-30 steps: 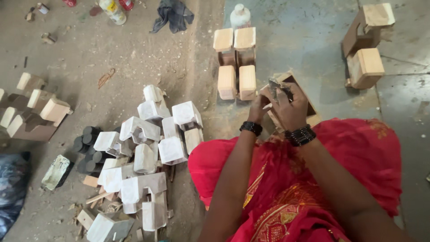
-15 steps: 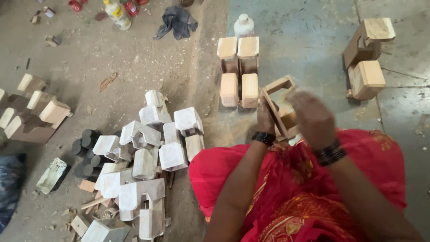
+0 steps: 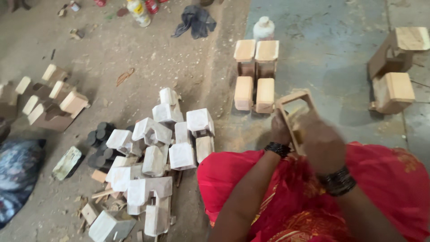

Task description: The person sits on the floor and sands small wooden toy parts by hand with sandpaper, rubbing the surfaces and edges of each piece. Sanded pieces are placed into wooden holders on the floor, and the person picks up further pieces to sand one at a time.

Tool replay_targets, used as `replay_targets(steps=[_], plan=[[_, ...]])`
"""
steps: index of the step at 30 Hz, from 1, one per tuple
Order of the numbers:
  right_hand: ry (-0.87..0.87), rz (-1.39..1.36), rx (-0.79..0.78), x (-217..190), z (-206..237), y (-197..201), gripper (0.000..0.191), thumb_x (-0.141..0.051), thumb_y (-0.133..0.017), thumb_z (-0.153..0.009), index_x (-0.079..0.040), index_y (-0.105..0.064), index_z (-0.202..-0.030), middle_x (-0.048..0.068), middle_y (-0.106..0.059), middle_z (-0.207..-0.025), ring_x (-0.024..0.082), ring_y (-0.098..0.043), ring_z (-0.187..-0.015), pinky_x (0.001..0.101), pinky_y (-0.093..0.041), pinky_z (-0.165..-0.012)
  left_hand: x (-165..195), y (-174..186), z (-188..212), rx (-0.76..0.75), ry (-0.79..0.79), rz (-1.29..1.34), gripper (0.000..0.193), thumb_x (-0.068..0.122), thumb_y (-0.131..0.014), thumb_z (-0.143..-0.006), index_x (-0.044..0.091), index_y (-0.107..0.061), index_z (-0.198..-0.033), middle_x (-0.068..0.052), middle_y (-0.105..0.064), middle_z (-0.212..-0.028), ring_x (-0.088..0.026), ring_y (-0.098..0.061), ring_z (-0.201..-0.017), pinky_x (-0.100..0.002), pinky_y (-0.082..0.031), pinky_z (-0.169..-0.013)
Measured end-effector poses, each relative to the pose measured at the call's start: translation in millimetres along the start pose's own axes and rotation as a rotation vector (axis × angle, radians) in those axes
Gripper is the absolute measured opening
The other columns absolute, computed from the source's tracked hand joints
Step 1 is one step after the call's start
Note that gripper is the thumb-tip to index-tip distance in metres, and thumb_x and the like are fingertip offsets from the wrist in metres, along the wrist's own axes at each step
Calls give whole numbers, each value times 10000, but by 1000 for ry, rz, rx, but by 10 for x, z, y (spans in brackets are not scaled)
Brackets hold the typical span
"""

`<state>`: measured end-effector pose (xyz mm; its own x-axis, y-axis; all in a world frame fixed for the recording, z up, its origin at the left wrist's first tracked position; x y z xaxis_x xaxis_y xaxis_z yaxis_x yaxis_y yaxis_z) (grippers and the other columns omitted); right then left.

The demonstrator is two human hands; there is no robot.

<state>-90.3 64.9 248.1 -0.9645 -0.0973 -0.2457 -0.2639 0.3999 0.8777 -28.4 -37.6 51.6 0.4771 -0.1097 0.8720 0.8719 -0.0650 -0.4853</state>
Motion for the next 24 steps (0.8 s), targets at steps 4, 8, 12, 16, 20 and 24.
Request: replay_targets(steps=[4, 8, 12, 16, 20, 24], plan=[[117, 22, 319, 134, -261, -99, 250, -19, -588, -1017, -15, -695, -1243, 133, -695, -1339, 305, -658, -1301, 408, -533, -1152, -100, 17, 95, 87, -131, -349, 704, 523, -233, -1161, 10, -632, -890, -109, -644, -765, -217, -621, -714, -390, -520, -676], [230, -46, 300, 101, -272, -335, 291, -127, -639, -973, -13, -711, -1231, 170, -697, -1335, 326, -641, -1298, 450, -491, -1150, -225, 26, 93, 106, -124, -227, 661, 505, -256, -1157, 26, -628, -896, -101, -634, -735, -198, -605, -677, -376, -491, -616], [146, 244, 149, 24, -214, -464, 438, -297, -625, -976, -26, -730, -1303, 157, -712, -1303, 308, -654, -1237, 415, -480, -1114, -219, 25, 70, 147, -109, -306, 735, 498, -232, -1164, 12, -642, -797, -85, -641, -683, -187, -621, -627, -348, -520, -621], [374, 24, 245, -47, -234, -384, 297, -136, -620, -992, -43, -724, -1254, 147, -704, -1378, 296, -647, -1326, 416, -425, -1182, -213, 5, 82, 91, -139, -241, 660, 483, -264, -1149, 39, -628, -825, -56, -631, -686, -150, -611, -632, -312, -505, -600], [274, 91, 234, 336, -306, -286, 312, -57, -577, -1009, -105, -724, -1280, 83, -714, -1373, 237, -650, -1329, 480, -373, -1272, -306, 88, -11, 94, -187, -66, 604, 472, -305, -1183, 65, -570, -824, -17, -551, -662, -109, -511, -587, -279, -425, -548], [301, 261, 122, 674, 19, -300, 265, -106, -612, -1050, -106, -716, -1293, 68, -734, -1335, 185, -652, -1323, 466, -375, -1318, -370, 211, -219, 87, -209, 207, 541, 436, -353, -1200, 96, -497, -805, 21, -466, -624, -96, -425, -516, -265, -327, -476]])
Point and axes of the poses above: each hand's wrist, its own z-axis away from the middle knuckle, its own y-axis out of the back of the hand, x = y × z, the point moved 4 cm from there along -z, towards the middle knuckle
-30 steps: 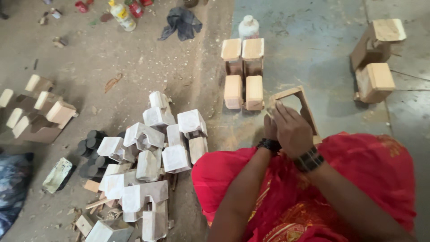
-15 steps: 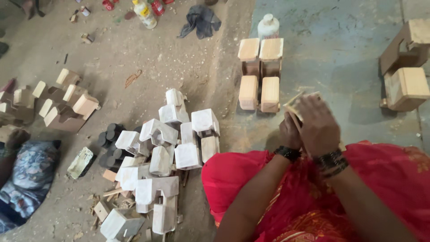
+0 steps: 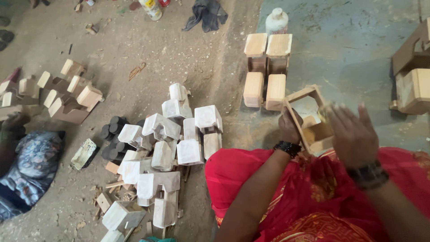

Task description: The person sits on the floor and sands small wooden toy parts by hand with sandpaper, rubbing the surfaces and edges of each piece. Sanded pieces are placed into wooden holders on the floor, and the person picks up further pieces to sand one at a time.

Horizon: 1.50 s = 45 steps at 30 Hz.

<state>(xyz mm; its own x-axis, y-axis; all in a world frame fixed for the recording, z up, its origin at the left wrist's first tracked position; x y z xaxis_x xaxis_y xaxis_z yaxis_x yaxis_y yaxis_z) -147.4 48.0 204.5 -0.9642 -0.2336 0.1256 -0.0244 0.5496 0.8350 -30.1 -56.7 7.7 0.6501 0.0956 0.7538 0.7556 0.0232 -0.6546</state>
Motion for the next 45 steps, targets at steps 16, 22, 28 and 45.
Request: replay_targets(steps=[16, 22, 28, 45], plan=[[-110, -274, 81, -368, 712, 77, 451, 72, -486, -901, 9, -684, -1301, 213, -683, -1398, 330, -596, -1376, 508, -411, -1232, 31, 23, 96, 150, 5, 66, 529, 464, -366, -1161, 89, -507, -815, 26, -459, -653, -79, -439, -544, -248, -347, -491], [18, -396, 129, -388, 728, 38, 384, 73, -529, -914, -10, -685, -1255, 175, -691, -1335, 305, -616, -1334, 500, -408, -1225, -4, 14, 46, 176, 31, 73, 510, 457, -400, -1142, 78, -531, -826, 16, -494, -654, -88, -479, -548, -236, -378, -486], [-41, -368, 170, -281, 717, -17, 382, 85, -504, -914, 0, -697, -1233, 191, -693, -1332, 317, -616, -1349, 529, -383, -1263, 13, 58, 28, 253, 47, 9, 580, 492, -376, -1160, 61, -535, -805, 4, -512, -631, -96, -505, -533, -242, -398, -475], [-30, -406, 210, -226, 631, 86, 364, 94, -531, -884, -60, -686, -1176, 128, -714, -1267, 291, -634, -1299, 512, -416, -1212, 189, -56, 13, 117, -63, 155, 513, 509, -457, -1197, 91, -505, -903, 8, -466, -646, -106, -449, -490, -247, -360, -432]])
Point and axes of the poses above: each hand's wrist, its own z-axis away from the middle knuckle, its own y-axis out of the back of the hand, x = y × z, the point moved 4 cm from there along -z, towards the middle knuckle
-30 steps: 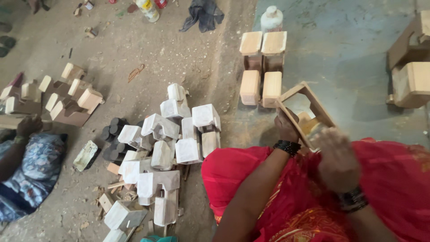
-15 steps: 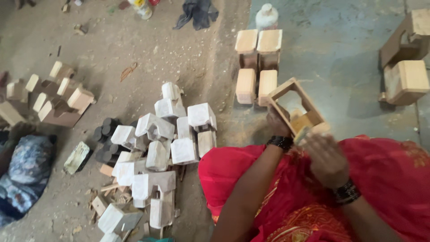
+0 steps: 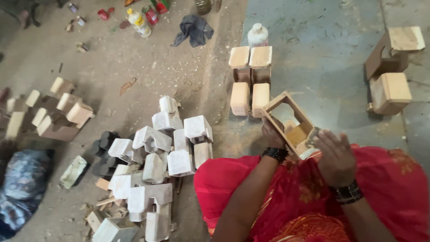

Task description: The person sits on the floor and sands small wooden toy parts by hand with sandpaper, rubbing the surfaces and edges of each piece. Sanded pieces are placed into wooden holders on the floor, and the person picks up further pieces to sand one at a time.

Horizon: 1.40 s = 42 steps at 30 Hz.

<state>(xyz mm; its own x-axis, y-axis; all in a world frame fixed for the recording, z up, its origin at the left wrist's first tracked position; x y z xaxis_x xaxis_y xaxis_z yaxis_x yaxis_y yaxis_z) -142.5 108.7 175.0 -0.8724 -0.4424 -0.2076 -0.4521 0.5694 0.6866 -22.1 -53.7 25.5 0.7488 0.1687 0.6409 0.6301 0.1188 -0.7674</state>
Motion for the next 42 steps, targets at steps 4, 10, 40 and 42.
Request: replay_targets(steps=[4, 10, 40, 42], plan=[[178, -50, -21, -92, 62, -73, 352, 55, -556, -870, -44, -707, -1173, 139, -717, -1256, 277, -639, -1260, 498, -416, -1172, -117, 114, -37, 197, 232, 160, 420, 468, -436, -1087, 94, -527, -919, -17, -501, -674, -137, -493, -533, -280, -383, -467], [-41, -199, 17, 98, 153, -114, 329, 66, -531, -915, -64, -704, -1163, 102, -693, -1272, 269, -612, -1283, 421, -427, -1179, 66, -1, 3, 18, 110, 168, 406, 439, -429, -1121, 99, -541, -930, 5, -467, -641, -111, -430, -474, -270, -327, -421], [64, -206, -8, -210, -279, 16, 303, 24, -558, -931, -9, -704, -1194, 160, -710, -1204, 296, -677, -1172, 489, -520, -1103, 217, 136, -95, 60, 3, -79, 538, 522, -364, -1106, 128, -455, -751, 6, -390, -584, -123, -407, -455, -266, -342, -434], [-41, -109, 10, -213, -297, 30, 350, 54, -529, -916, -21, -703, -1210, 156, -711, -1245, 293, -670, -1220, 496, -504, -1150, 233, 134, -104, 71, -40, -106, 552, 535, -370, -1119, 138, -438, -741, -1, -384, -558, -107, -392, -441, -259, -334, -419]])
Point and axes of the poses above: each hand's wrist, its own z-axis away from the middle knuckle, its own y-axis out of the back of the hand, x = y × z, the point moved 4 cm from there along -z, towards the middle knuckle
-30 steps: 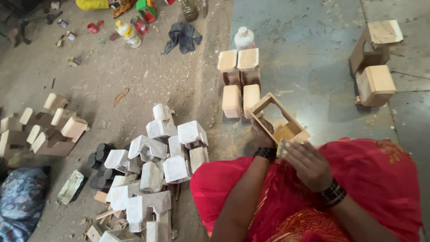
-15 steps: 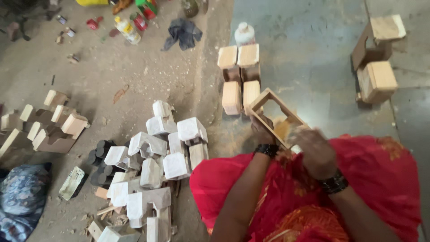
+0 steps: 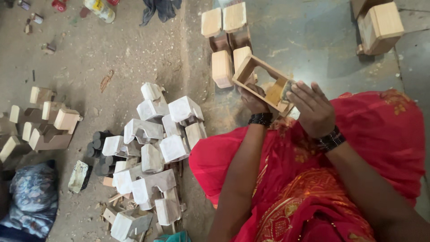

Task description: The person sits on the floor and sands small wooden toy parts by hand with sandpaper, rubbing the surfaces and edges of each piece. Sanded pieces are placed into wooden holders on the floor, and the person picks up further pieces to sand one at a time.

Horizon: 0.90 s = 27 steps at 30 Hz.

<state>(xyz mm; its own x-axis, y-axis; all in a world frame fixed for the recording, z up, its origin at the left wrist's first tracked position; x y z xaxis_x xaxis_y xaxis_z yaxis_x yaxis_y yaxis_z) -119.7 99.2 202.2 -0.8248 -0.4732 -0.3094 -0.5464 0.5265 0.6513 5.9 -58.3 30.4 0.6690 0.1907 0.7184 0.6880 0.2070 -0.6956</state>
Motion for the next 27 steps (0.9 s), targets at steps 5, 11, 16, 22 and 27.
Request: replay_targets(steps=[5, 11, 16, 22, 27], plan=[[197, 78, -32, -87, 13, -21, 306, -1, -577, -898, -31, -723, -1165, 139, -736, -1222, 288, -698, -1189, 484, -504, -1094, -13, -30, -34, 10, 26, 100, 512, 519, -382, -1089, 142, -453, -750, 17, -380, -586, -118, -384, -437, -270, -321, -409], [113, -105, -14, 48, 48, -25, 273, 48, -580, -895, 10, -708, -1133, 176, -729, -1181, 345, -696, -1104, 449, -550, -993, 40, -96, 26, -81, 38, 32, 574, 550, -363, -1114, 137, -427, -720, 18, -351, -542, -115, -367, -449, -265, -301, -430], [-40, 34, 72, 76, 43, 10, 307, 71, -553, -923, -45, -721, -1152, 135, -718, -1192, 324, -694, -1138, 495, -542, -1088, 17, -96, 41, -68, 77, 37, 539, 514, -362, -1118, 131, -438, -747, 14, -355, -552, -120, -352, -443, -268, -287, -420], [-130, 60, 21, 141, 6, 22, 342, 83, -509, -975, -70, -722, -1194, 118, -732, -1282, 294, -680, -1262, 465, -491, -1156, 39, -64, 40, -49, 45, -14, 554, 519, -339, -1129, 136, -439, -741, 9, -384, -551, -125, -369, -435, -269, -301, -404], [-174, 137, 47, 189, 4, 41, 325, 61, -568, -1018, -38, -698, -1298, 160, -706, -1330, 295, -667, -1281, 464, -484, -1174, -8, -167, 188, -85, 133, 5, 488, 498, -353, -1088, 112, -535, -851, 12, -382, -572, -117, -363, -456, -279, -307, -434]])
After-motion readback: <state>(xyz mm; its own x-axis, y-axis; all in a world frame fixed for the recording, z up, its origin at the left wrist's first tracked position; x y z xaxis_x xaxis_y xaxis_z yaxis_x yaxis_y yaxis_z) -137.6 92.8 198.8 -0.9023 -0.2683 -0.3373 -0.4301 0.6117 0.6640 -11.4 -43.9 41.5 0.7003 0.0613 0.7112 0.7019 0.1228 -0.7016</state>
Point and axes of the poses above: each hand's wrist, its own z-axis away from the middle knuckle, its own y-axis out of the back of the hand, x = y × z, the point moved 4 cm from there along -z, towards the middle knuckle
